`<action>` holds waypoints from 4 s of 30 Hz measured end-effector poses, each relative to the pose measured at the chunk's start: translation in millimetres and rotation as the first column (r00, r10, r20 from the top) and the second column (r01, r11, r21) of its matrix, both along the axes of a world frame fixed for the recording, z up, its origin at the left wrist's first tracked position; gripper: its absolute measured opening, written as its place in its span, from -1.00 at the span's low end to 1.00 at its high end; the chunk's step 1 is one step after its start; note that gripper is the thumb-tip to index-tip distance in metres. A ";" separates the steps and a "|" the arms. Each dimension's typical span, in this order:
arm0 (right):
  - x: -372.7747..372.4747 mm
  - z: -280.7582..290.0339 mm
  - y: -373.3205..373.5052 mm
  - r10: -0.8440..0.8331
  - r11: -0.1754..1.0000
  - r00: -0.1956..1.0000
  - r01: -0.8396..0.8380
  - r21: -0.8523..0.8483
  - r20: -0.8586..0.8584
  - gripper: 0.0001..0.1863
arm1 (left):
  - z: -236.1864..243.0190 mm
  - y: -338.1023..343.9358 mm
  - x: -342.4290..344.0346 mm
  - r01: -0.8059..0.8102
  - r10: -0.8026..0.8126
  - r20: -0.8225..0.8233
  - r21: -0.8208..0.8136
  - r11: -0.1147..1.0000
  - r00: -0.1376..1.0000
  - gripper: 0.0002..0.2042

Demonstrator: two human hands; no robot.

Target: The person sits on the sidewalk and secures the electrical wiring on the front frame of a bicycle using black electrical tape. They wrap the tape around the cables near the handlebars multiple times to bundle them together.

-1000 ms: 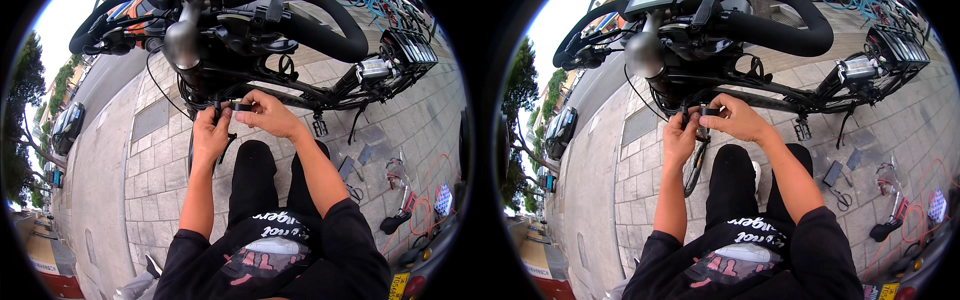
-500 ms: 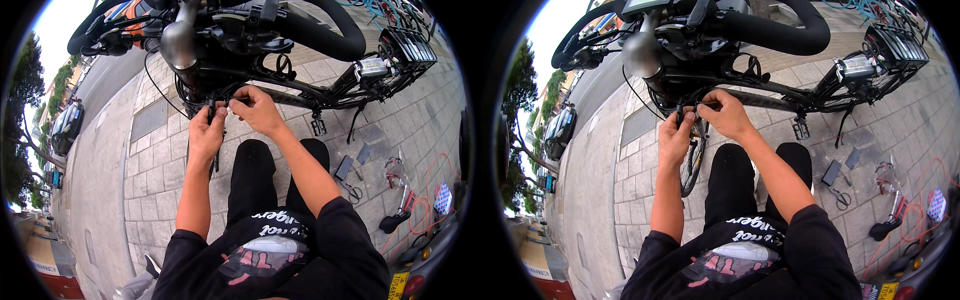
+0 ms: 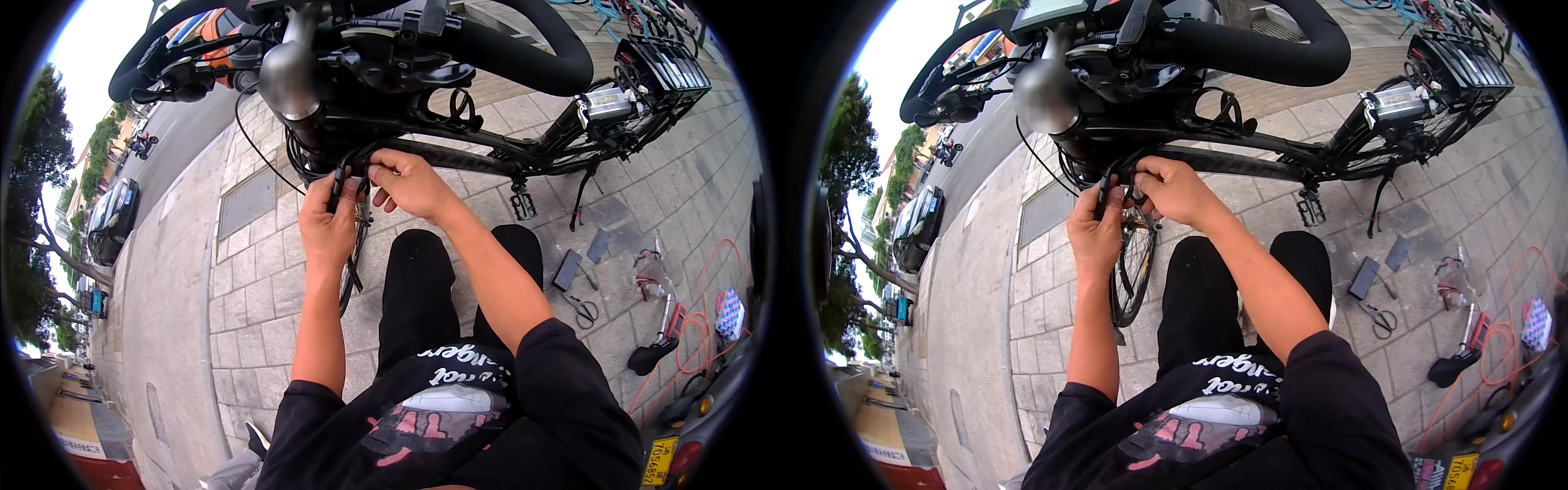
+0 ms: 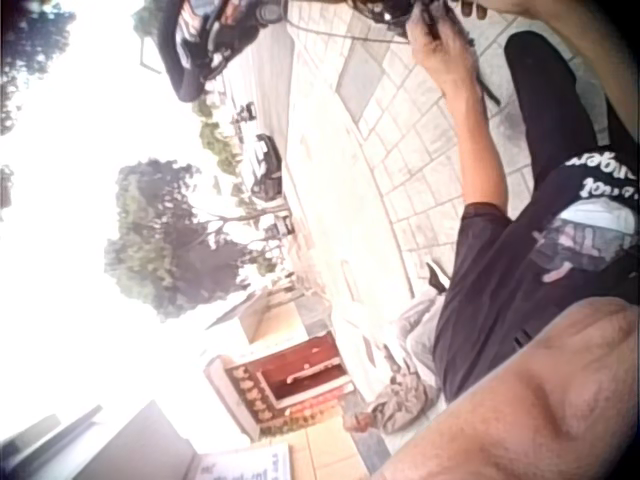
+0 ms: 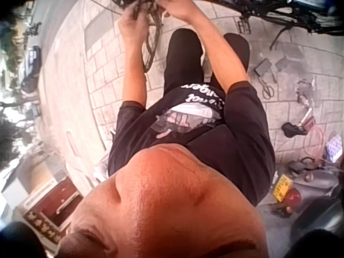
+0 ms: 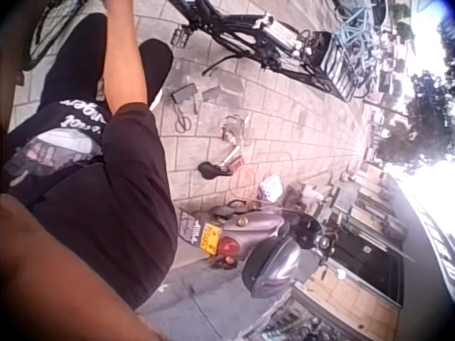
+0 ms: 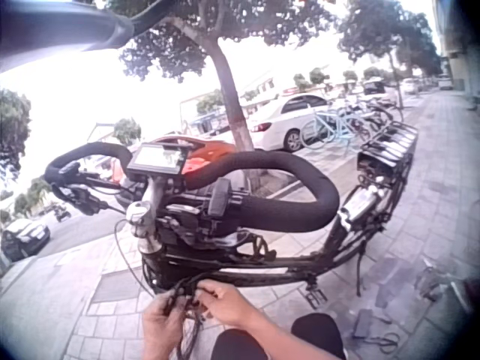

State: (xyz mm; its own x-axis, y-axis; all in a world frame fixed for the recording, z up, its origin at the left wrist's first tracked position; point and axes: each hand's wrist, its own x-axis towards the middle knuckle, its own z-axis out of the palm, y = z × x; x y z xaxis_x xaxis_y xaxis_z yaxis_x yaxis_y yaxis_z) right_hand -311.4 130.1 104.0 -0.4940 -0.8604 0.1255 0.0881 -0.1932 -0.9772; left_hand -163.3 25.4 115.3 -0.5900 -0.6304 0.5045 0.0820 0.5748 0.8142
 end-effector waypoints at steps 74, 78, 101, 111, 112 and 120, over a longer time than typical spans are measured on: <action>-6.6 -18.5 12.8 -0.156 0.977 0.974 0.128 -0.174 -0.164 -0.64 | -2.3 6.8 -5.1 0.109 -0.120 0.052 0.186 0.976 0.991 -0.78; -1.5 -6.1 16.5 -0.123 0.991 0.977 0.110 -0.080 -0.174 -0.67 | -6.3 5.8 -2.7 0.079 -0.074 -0.033 0.231 0.970 0.997 -0.76; -14.0 1.0 2.0 -0.018 0.999 0.983 0.009 -0.052 -0.183 -0.71 | -7.3 6.7 -14.0 0.018 -0.013 -0.067 0.067 0.998 0.998 -0.73; -17.8 -2.2 6.7 -0.009 0.996 0.997 0.002 -0.084 -0.081 -0.75 | -15.4 4.1 -7.6 0.137 -0.067 -0.224 0.314 0.939 0.972 -0.83; -10.7 -6.1 7.5 -0.049 0.991 0.998 0.044 -0.127 -0.039 -0.74 | -20.3 4.1 -9.1 0.136 -0.060 -0.255 0.292 0.947 0.965 -0.84; 14.9 1.4 17.2 -0.406 0.905 0.595 0.366 -0.216 -0.693 -0.67 | -22.8 -0.7 -8.2 0.105 -0.047 -0.190 0.305 0.947 0.981 -0.87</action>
State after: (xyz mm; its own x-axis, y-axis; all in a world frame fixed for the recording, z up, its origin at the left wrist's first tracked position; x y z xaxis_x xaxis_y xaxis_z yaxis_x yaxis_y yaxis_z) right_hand -296.5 147.2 105.4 -0.5195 -0.5939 0.6143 -0.7172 -0.0877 -0.6913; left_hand -171.6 24.8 92.5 -0.5612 -0.7298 0.3905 0.2754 0.2803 0.9196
